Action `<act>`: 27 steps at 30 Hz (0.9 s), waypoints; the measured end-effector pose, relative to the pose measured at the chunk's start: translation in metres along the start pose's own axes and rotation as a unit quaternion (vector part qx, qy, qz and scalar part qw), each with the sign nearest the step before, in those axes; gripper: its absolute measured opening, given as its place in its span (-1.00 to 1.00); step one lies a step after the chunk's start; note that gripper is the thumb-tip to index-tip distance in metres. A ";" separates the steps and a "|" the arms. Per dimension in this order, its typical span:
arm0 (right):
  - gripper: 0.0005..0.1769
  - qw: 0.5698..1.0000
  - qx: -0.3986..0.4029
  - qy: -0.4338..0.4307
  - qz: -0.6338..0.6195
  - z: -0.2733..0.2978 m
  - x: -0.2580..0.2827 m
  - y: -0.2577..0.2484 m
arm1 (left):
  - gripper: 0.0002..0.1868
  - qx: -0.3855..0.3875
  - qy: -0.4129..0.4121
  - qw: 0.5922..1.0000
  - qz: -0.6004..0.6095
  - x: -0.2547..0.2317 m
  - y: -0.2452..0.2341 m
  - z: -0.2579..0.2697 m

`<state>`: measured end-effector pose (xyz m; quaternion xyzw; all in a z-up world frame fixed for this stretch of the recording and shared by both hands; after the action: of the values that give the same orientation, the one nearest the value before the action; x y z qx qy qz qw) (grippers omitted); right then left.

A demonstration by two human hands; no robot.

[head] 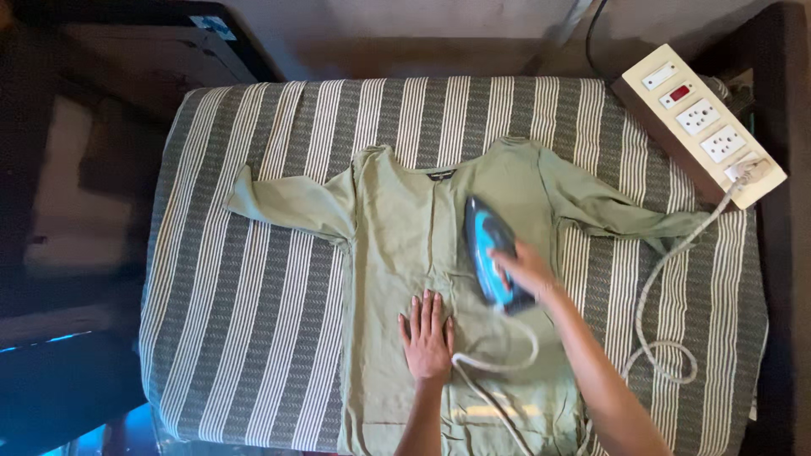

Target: The person irons a light green long-sleeved shirt on a striped bed. They smooth the fabric with their hands and use a blue electric iron to press the sleeves and the main body of the shirt, flipping it over to iron both sides.

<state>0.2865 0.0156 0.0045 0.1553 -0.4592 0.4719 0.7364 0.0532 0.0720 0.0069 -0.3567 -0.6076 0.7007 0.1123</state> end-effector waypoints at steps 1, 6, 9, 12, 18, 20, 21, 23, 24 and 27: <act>-0.68 1.000 0.002 0.004 -0.006 0.009 -0.003 0.006 | -0.40 -0.005 0.002 1.000 -0.006 0.000 0.001 0.001; -0.76 1.000 -0.011 0.011 -0.014 -0.014 0.007 0.008 | -0.40 -0.003 -0.003 1.000 -0.009 0.002 0.005 0.002; -0.66 0.999 -0.019 -0.019 -0.019 -0.066 0.025 -0.003 | -0.39 0.008 -0.007 1.000 -0.002 0.003 0.005 0.001; -0.61 0.998 -0.031 -0.029 -0.047 -0.078 0.027 -0.008 | -0.39 0.013 -0.011 1.000 0.003 0.001 0.003 0.004; -0.71 0.998 -0.016 -0.004 -0.053 -0.018 0.015 0.005 | -0.40 0.011 -0.008 1.000 0.002 0.001 0.002 0.001; -0.73 0.998 -0.034 -0.001 -0.062 -0.019 0.013 0.005 | -0.40 0.012 -0.007 1.000 0.006 0.001 0.002 0.003; -0.74 0.997 -0.042 -0.002 -0.057 -0.031 0.016 0.002 | -0.40 0.010 -0.009 1.000 0.010 0.001 0.002 0.002; -0.67 0.998 -0.049 -0.015 -0.039 -0.063 0.023 -0.007 | -0.41 0.008 -0.011 1.000 0.013 0.001 0.002 0.001; -0.60 0.998 -0.047 -0.026 -0.024 -0.079 0.028 -0.014 | -0.41 0.008 -0.012 1.000 0.012 0.002 0.003 -0.001; -0.57 0.998 -0.027 -0.038 -0.034 -0.099 0.033 -0.025 | -0.41 0.011 -0.012 1.000 0.014 0.003 0.002 0.003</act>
<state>0.3641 0.0869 -0.0153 0.1683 -0.4939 0.4276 0.7382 0.0494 0.0710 0.0039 -0.3556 -0.5961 0.7130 0.0994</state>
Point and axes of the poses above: each hand's wrist, its own z-axis away from the middle knuckle, its own y-axis out of the palm, x = y × z, the point moved 8 cm from there along -z, towards the middle knuckle, and after that the axes turned 4 degrees about -y, right-handed, at the moved point
